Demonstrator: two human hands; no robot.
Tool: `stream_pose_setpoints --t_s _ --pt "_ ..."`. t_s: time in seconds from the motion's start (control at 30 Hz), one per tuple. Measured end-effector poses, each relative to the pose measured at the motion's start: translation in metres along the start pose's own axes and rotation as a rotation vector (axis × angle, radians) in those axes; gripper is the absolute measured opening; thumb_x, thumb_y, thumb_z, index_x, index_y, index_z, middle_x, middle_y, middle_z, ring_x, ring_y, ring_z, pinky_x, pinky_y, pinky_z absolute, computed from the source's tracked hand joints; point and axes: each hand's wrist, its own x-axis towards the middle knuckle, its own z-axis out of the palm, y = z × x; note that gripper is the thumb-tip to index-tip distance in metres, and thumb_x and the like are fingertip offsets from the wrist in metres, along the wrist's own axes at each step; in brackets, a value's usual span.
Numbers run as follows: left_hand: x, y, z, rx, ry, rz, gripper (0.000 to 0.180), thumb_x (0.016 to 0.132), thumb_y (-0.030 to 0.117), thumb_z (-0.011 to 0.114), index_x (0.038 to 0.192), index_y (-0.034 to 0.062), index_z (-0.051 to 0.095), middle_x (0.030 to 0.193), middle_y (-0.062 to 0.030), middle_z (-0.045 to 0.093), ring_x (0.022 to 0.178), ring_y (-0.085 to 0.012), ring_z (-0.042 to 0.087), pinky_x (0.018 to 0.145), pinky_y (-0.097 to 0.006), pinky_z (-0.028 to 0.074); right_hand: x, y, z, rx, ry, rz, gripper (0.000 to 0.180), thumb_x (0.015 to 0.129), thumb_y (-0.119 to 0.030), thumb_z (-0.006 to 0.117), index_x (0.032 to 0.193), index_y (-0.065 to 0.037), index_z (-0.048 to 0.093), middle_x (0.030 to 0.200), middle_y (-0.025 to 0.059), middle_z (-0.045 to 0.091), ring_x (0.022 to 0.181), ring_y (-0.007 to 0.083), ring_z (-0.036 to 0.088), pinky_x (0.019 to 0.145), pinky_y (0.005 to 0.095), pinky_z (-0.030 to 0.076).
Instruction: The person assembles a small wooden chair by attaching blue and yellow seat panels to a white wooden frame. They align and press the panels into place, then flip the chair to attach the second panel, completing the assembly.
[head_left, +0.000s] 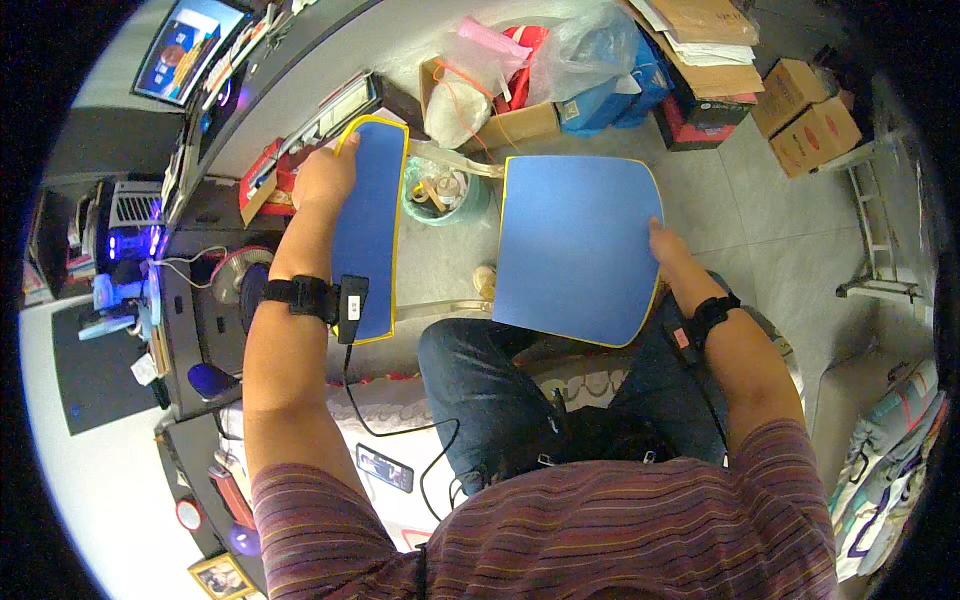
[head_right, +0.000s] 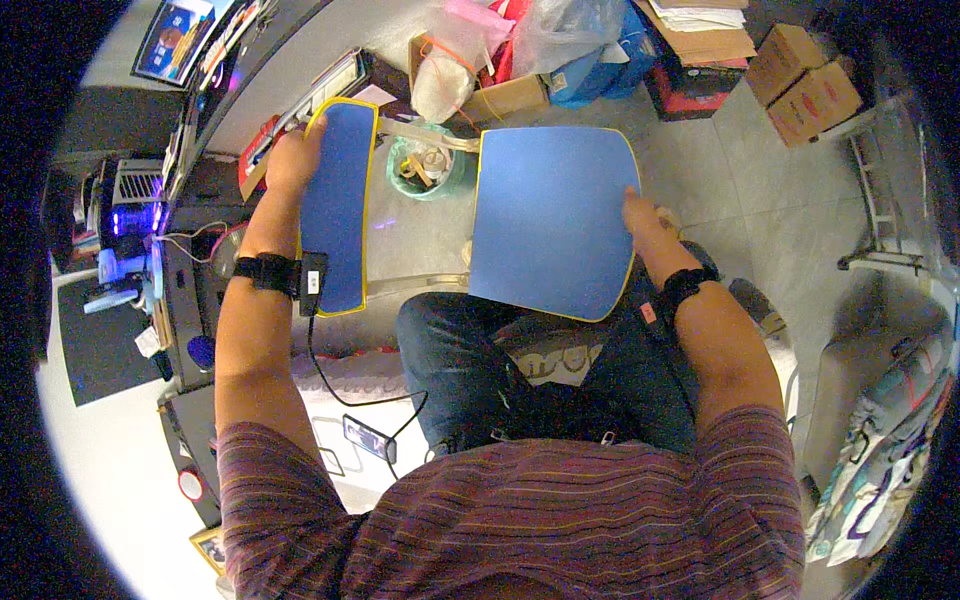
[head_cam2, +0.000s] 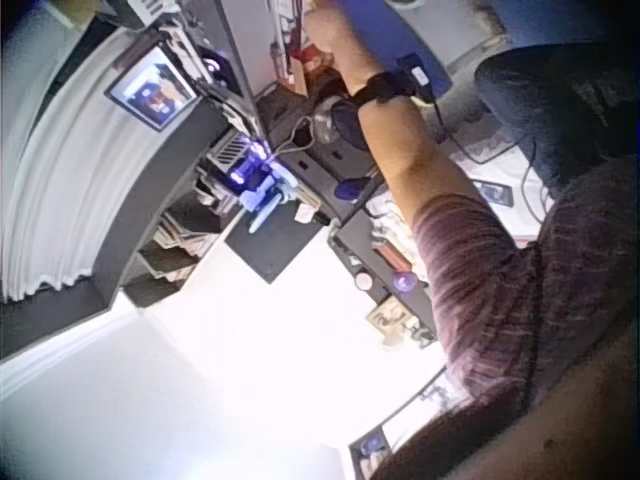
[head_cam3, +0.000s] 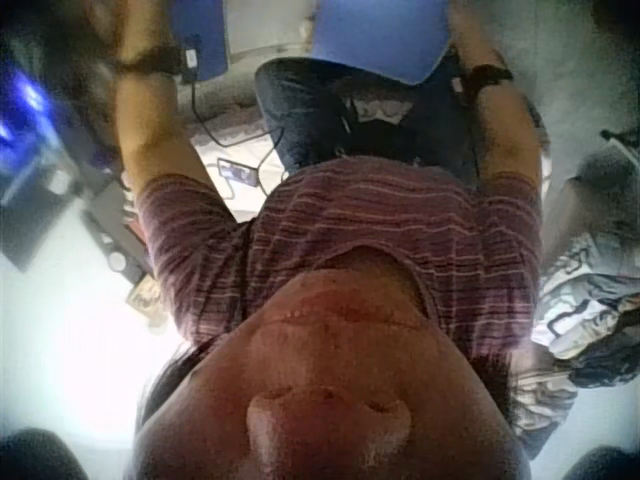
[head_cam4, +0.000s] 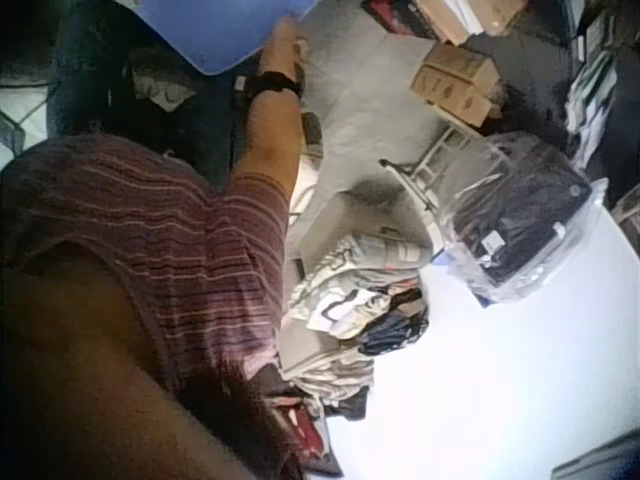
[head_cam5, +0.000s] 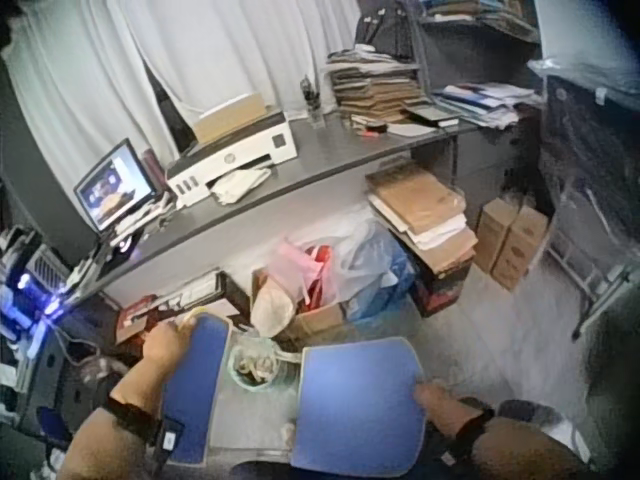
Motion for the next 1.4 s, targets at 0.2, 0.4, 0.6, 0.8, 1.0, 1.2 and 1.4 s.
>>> stream_pose_setpoints --t_s 0.2,0.4,0.6,0.8,1.0,1.2,1.4 --pt "-0.002 0.011 0.004 0.037 0.041 0.011 0.069 0.093 0.065 0.038 0.125 0.0086 0.064 0.121 -0.0237 0.063 0.115 -0.0378 0.060 0.097 -0.049 0.046 0.020 0.030 0.012 0.185 -0.121 0.017 0.073 0.102 -0.053 0.036 0.141 0.008 0.039 0.145 0.0210 0.045 0.131 0.0356 0.044 0.104 0.0463 0.039" --pt "-0.003 0.018 0.009 0.019 0.088 0.049 0.070 0.094 0.064 0.037 0.119 0.0052 0.065 0.116 -0.0250 0.065 0.111 -0.0395 0.061 0.094 -0.050 0.047 0.040 0.041 0.034 0.327 -0.145 0.056 0.074 0.100 -0.058 0.033 0.141 0.003 0.044 0.140 0.0206 0.050 0.127 0.0358 0.050 0.099 0.0497 0.045" --pt "0.007 0.035 0.011 0.047 0.104 0.093 0.071 0.096 0.064 0.035 0.112 0.0021 0.066 0.113 -0.0258 0.065 0.110 -0.0401 0.062 0.093 -0.050 0.047 0.042 0.036 0.027 0.229 0.024 0.076 0.067 0.100 -0.051 0.042 0.135 0.005 0.049 0.134 0.0223 0.054 0.123 0.0352 0.052 0.097 0.0486 0.045" --pt "0.015 0.050 0.011 0.059 0.103 0.095 0.074 0.096 0.065 0.034 0.113 0.0009 0.065 0.114 -0.0264 0.065 0.110 -0.0404 0.062 0.094 -0.050 0.046 0.044 0.035 0.022 0.378 -0.099 0.008 0.058 0.096 -0.048 0.049 0.121 0.003 0.060 0.119 0.0212 0.064 0.114 0.0362 0.059 0.092 0.0488 0.048" --pt "0.026 0.047 0.015 -0.029 0.061 0.226 0.075 0.097 0.062 0.032 0.115 -0.0043 0.062 0.115 -0.0314 0.062 0.114 -0.0443 0.058 0.098 -0.050 0.044 0.018 0.005 0.011 0.028 0.167 -0.123 0.055 0.091 -0.045 0.058 0.120 0.000 0.061 0.117 0.0211 0.065 0.111 0.0369 0.061 0.093 0.0460 0.048" --pt "0.028 0.042 0.014 -0.158 0.000 0.294 0.075 0.099 0.060 0.030 0.113 -0.0066 0.061 0.116 -0.0350 0.059 0.117 -0.0471 0.053 0.100 -0.051 0.040 -0.043 -0.089 0.032 -0.229 0.376 -0.714 0.050 0.091 -0.038 0.063 0.128 -0.003 0.058 0.123 0.0183 0.062 0.114 0.0310 0.059 0.099 0.0410 0.046" --pt "0.020 0.044 0.013 -0.284 -0.009 0.240 0.077 0.099 0.062 0.028 0.113 -0.0068 0.060 0.117 -0.0351 0.058 0.118 -0.0471 0.053 0.101 -0.049 0.040 -0.066 -0.197 0.099 0.184 -0.352 -0.904 0.040 0.098 -0.033 0.056 0.130 -0.009 0.056 0.116 0.0133 0.065 0.093 0.0241 0.068 0.078 0.0364 0.053"
